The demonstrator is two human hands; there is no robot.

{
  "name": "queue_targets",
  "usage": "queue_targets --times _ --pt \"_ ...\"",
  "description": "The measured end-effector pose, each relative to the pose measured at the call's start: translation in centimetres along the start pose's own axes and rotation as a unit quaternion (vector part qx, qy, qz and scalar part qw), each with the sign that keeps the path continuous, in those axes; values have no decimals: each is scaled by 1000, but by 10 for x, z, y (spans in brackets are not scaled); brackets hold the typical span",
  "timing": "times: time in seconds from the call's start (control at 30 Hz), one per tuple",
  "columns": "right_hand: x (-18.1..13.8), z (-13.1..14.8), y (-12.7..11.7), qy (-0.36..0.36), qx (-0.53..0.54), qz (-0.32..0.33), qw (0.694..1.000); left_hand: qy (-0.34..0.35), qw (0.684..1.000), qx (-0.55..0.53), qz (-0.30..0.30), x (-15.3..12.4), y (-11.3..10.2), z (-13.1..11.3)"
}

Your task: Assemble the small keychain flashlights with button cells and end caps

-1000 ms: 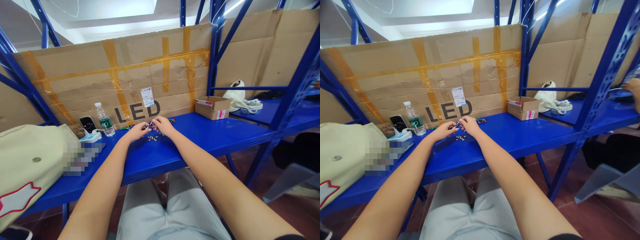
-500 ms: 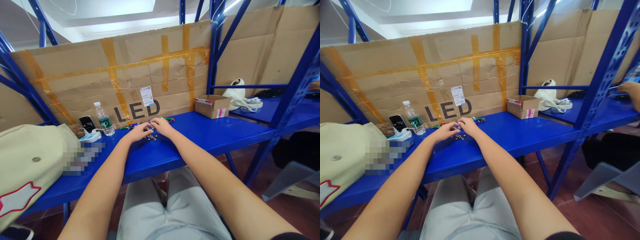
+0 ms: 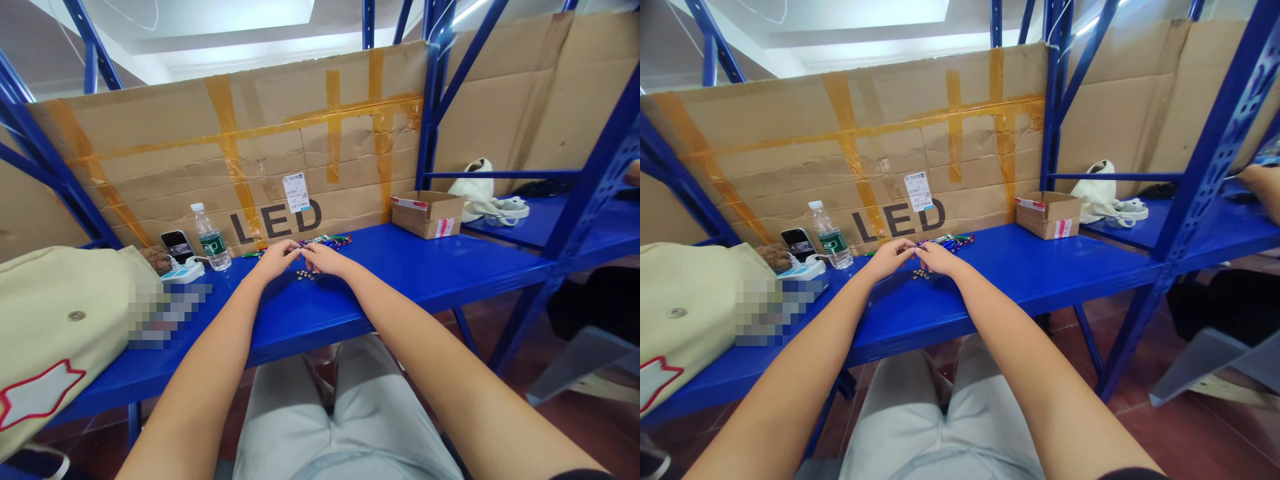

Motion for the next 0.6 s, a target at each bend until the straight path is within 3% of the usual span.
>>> queue_targets --times 0.23,0.6 --pt "1 -1 -1 -3 -34 18 999 14 1000 -19 -10 1 -3 5" --pt "3 -3 -4 -39 -151 -46 987 23 999 -42 -24 1 -3 -1"
Point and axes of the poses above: each hand's wrist, its own x-axis towards the middle knuckle, its own y-axis out of the palm, z = x × y, the point moved 4 cm from there along x, towards the middle knuckle, and after that the axes turned 5 degrees about y, right-handed, at the moved point
